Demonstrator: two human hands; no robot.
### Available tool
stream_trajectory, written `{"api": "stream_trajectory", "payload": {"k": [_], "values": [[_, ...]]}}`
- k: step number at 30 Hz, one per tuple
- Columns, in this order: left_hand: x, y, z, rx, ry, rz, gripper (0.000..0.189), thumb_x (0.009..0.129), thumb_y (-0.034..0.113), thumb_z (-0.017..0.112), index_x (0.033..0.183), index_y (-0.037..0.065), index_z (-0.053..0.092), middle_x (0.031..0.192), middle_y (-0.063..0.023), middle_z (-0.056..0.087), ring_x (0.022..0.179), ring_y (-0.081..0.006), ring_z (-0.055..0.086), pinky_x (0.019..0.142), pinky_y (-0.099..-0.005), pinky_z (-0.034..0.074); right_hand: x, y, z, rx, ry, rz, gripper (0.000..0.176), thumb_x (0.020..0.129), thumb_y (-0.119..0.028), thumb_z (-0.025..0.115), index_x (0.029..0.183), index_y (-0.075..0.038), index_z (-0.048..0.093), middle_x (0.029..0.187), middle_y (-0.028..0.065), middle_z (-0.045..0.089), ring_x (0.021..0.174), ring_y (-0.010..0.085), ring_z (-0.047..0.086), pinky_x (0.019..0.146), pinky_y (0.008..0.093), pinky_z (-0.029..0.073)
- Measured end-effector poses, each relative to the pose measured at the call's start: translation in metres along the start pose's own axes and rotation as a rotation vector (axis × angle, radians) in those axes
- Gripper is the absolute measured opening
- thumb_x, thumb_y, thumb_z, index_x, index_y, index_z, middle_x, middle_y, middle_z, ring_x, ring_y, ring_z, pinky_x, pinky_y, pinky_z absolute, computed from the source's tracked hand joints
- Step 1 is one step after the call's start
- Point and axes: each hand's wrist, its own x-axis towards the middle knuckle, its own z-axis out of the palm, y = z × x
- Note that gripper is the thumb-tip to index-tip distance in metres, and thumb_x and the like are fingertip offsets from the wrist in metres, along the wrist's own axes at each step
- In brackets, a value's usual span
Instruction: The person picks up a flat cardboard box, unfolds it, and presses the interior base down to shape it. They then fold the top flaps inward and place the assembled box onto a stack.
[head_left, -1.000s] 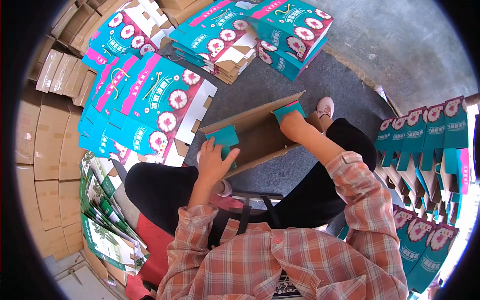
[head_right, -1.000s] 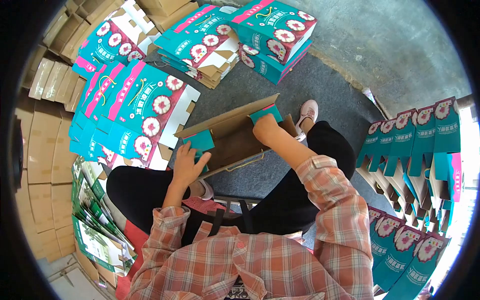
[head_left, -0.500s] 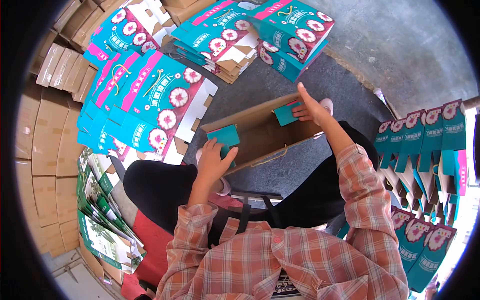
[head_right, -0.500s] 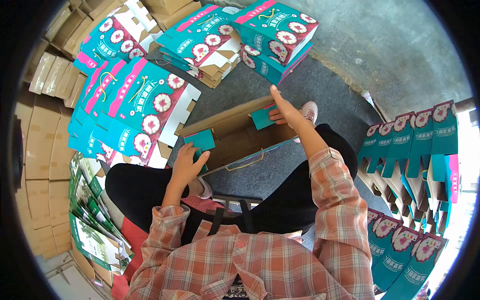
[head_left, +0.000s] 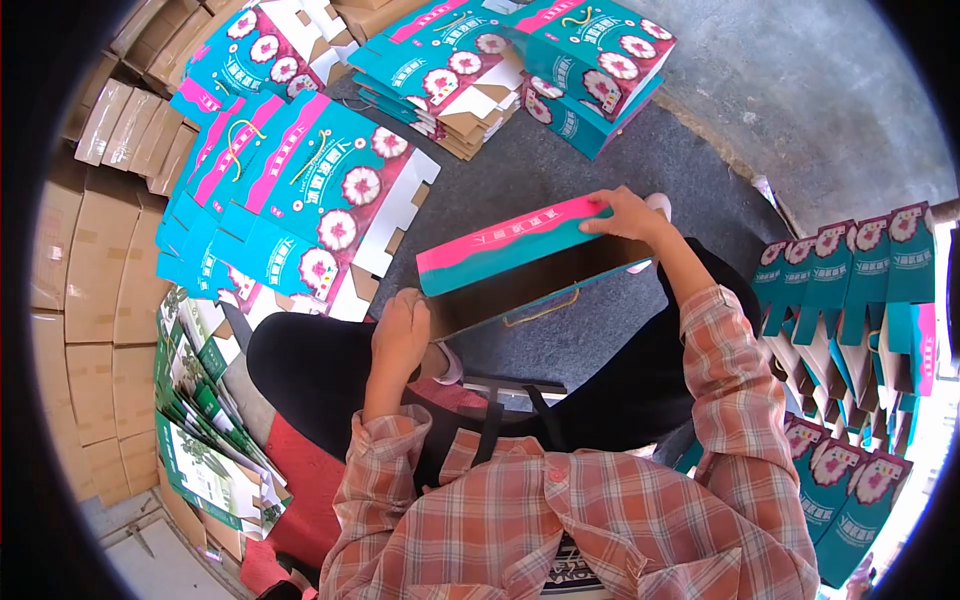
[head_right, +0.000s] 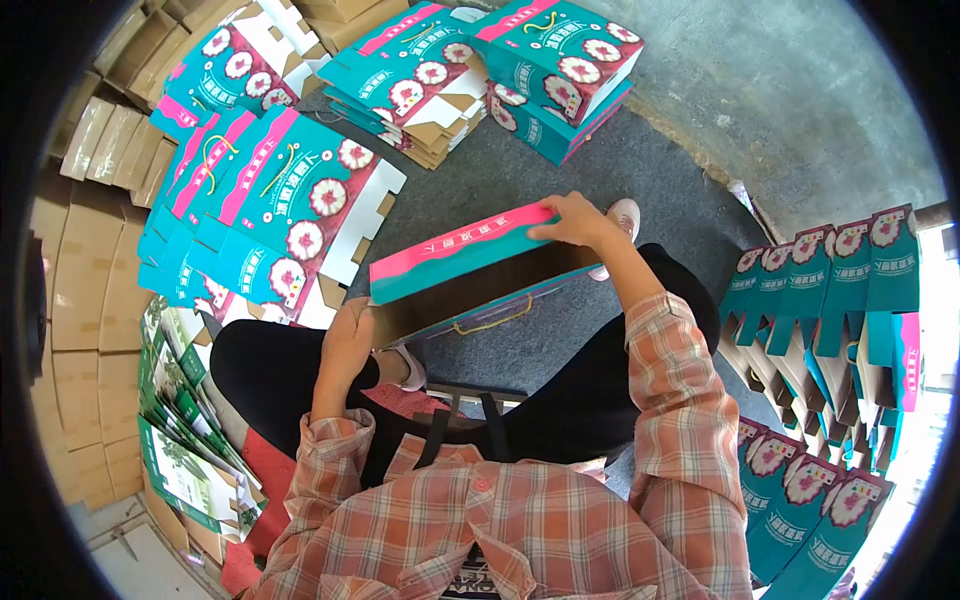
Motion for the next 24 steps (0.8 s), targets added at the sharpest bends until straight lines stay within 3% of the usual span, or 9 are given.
{"api": "stream_trajectory", "payload": {"k": [1,5,7,10,16,18,19,21,24], "values": [[0.0,-0.001,0.001,0.001,-0.001,-0.001,0.038,0.091,0.029,0.042,0.112,0.0,0.054,0.104,-0.0244,0.058,0.102,-0.0411,0.055,0.087,-0.0446,0.043,-0.003,-0.008,-0.002,-0.191,-0.004,0.021,0.075,0.068,-0.05,0.075,0.127,-0.008,0.053,0.131,0.0205,0.044,0.121,0.0339,0.045,0.1,0.0417,0.039],[0.001,-0.006,0.006,-0.053,0.01,0.006,0.04,0.091,0.031,0.044,0.113,-0.001,0.054,0.107,-0.0255,0.058,0.103,-0.0395,0.056,0.088,-0.0431,0.044,-0.001,-0.013,0.012,-0.418,0.059,-0.076,0.079,0.066,-0.05,0.076,0.129,-0.009,0.051,0.127,0.0178,0.047,0.121,0.0312,0.045,0.099,0.0427,0.039],[0.003,-0.004,0.006,-0.085,-0.014,-0.019,0.04,0.091,0.032,0.045,0.113,-0.001,0.054,0.108,-0.026,0.059,0.104,-0.0386,0.056,0.087,-0.0425,0.044,0.011,0.001,0.026,-0.574,0.216,-0.423,0.085,0.063,-0.048,0.078,0.132,-0.009,0.046,0.124,0.0139,0.049,0.118,0.0302,0.046,0.097,0.0427,0.041],[0.006,0.01,0.007,-0.153,-0.142,-0.062,0.044,0.092,0.035,0.049,0.116,-0.001,0.054,0.106,-0.0252,0.06,0.103,-0.0369,0.057,0.087,-0.0408,0.044,0.022,-0.001,0.035,-0.579,0.158,-0.463,0.088,0.062,-0.042,0.08,0.133,-0.007,0.043,0.122,0.011,0.05,0.115,0.0298,0.047,0.095,0.0425,0.043],[0.027,0.009,0.027,-0.151,-0.272,0.147,0.052,0.09,0.036,0.055,0.127,-0.001,0.049,0.103,-0.0218,0.061,0.096,-0.0361,0.059,0.081,-0.041,0.046,0.019,-0.011,0.038,-0.617,0.113,-0.346,0.089,0.062,-0.038,0.082,0.133,-0.005,0.04,0.121,0.0114,0.051,0.115,0.0297,0.047,0.095,0.0405,0.043],[0.028,0.012,0.027,0.187,-0.271,0.191,0.069,0.082,0.035,0.065,0.137,0.003,0.036,0.104,-0.0209,0.06,0.093,-0.0349,0.06,0.076,-0.0432,0.048,0.018,-0.008,0.039,-0.618,0.125,-0.356,0.088,0.062,-0.038,0.081,0.132,-0.005,0.041,0.121,0.0118,0.051,0.115,0.03,0.047,0.095,0.0407,0.043],[0.028,0.009,0.03,0.187,-0.268,0.188,0.069,0.082,0.035,0.065,0.137,0.003,0.036,0.104,-0.0209,0.06,0.093,-0.0349,0.06,0.076,-0.0432,0.048,0.019,-0.008,0.04,-0.62,0.139,-0.369,0.087,0.062,-0.038,0.081,0.131,-0.005,0.041,0.121,0.0121,0.051,0.115,0.0304,0.047,0.095,0.0409,0.044],[0.03,0.003,0.04,0.464,-0.167,0.089,0.094,0.072,0.037,0.075,0.144,0.008,0.022,0.104,-0.0205,0.058,0.092,-0.0352,0.06,0.073,-0.0445,0.05,0.017,-0.012,0.038,-0.614,0.117,-0.357,0.086,0.063,-0.036,0.08,0.133,-0.004,0.04,0.123,0.0126,0.049,0.118,0.0308,0.045,0.095,0.0401,0.044],[0.036,0.001,0.042,0.48,-0.226,0.055,0.106,0.066,0.04,0.079,0.146,0.01,0.016,0.103,-0.0207,0.057,0.092,-0.0372,0.06,0.072,-0.0443,0.051,0.009,-0.018,0.029,-0.642,0.11,-0.322,0.079,0.067,-0.036,0.077,0.13,-0.005,0.042,0.124,0.0133,0.049,0.116,0.0311,0.047,0.092,0.0401,0.045]]}}
